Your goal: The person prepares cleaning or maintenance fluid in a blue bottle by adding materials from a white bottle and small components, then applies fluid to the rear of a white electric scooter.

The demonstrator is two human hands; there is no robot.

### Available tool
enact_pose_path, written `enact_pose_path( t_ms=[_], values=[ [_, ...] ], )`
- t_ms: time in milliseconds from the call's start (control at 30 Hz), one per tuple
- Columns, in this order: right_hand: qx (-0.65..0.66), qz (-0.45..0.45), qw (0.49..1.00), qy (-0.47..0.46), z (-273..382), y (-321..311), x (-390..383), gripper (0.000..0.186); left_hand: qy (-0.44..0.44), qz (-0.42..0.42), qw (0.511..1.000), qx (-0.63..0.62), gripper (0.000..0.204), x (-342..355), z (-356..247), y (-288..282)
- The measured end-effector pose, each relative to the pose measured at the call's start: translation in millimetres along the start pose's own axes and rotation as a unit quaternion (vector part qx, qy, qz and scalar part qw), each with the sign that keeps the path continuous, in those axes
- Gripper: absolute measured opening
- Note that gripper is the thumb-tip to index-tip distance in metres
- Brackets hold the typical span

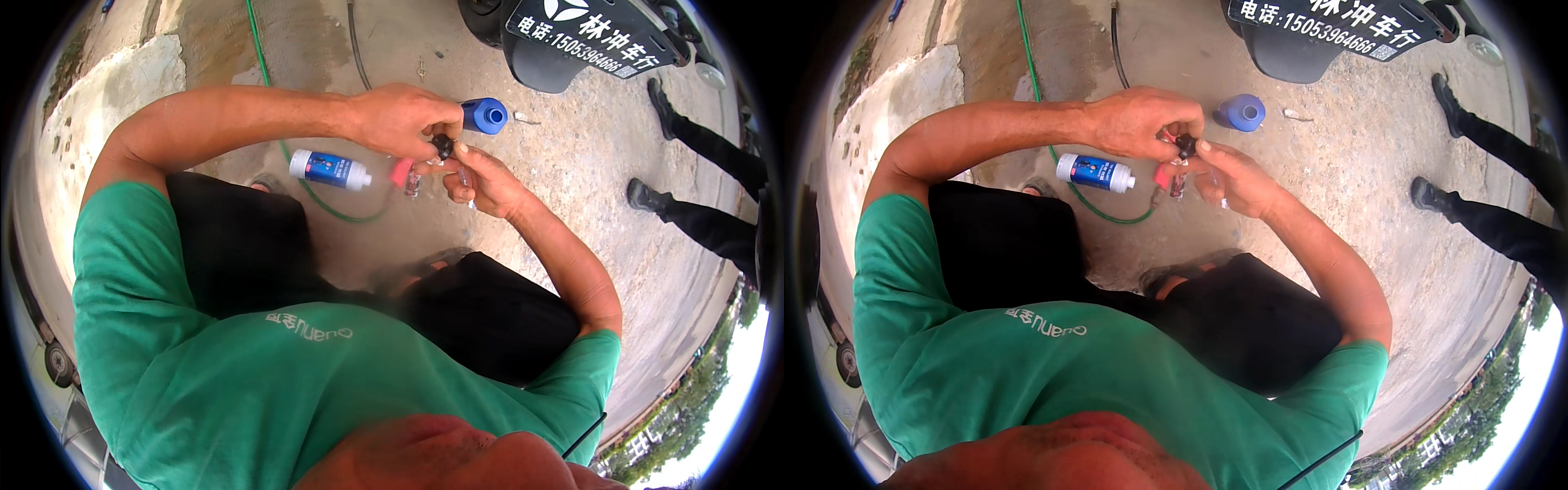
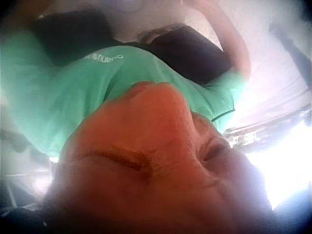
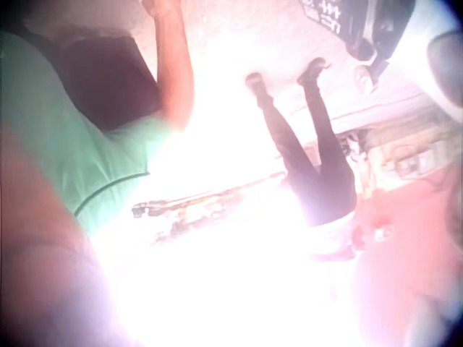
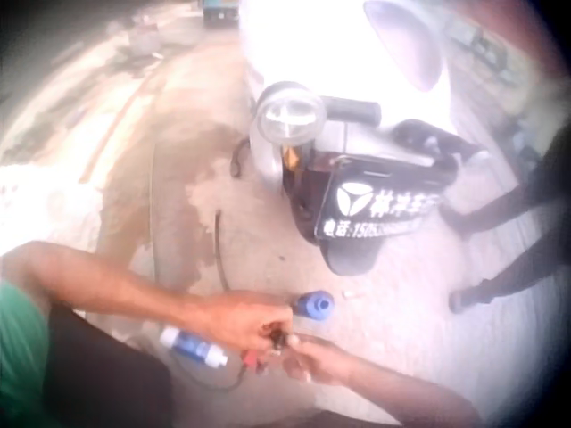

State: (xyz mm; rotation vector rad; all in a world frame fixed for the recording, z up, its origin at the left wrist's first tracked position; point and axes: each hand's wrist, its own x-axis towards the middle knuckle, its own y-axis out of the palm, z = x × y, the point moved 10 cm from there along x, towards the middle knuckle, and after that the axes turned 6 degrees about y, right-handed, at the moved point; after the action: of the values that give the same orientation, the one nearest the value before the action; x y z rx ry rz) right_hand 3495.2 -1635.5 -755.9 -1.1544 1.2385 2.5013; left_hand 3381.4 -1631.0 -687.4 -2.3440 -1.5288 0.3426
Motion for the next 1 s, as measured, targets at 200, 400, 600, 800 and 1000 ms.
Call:
enact_pose_path(
  t_ms=[200,400,600,800,1000],
  values=[
    [0.021,0.025,0.998,-0.061,10,-3,3,0.048,0.075,-0.026,0.994,0.078,0.027,6,-26,-10],
    [0.025,0.08,0.996,-0.041,10,4,-7,0.05,-0.047,0.061,0.996,-0.043,0.027,4,33,-8],
    [-0.012,0.093,0.995,-0.037,11,4,-8,0.054,-0.063,0.068,0.98,0.176,0.021,15,117,-23],
    [-0.108,0.041,0.993,-0.011,0,0,-2,0.055,-0.143,0.071,0.952,0.261,0.025,36,152,-35],
    [-0.214,-0.098,0.971,-0.032,1,-11,-1,0.034,-0.116,0.049,0.932,0.339,0.028,60,198,-26]
  ],
)
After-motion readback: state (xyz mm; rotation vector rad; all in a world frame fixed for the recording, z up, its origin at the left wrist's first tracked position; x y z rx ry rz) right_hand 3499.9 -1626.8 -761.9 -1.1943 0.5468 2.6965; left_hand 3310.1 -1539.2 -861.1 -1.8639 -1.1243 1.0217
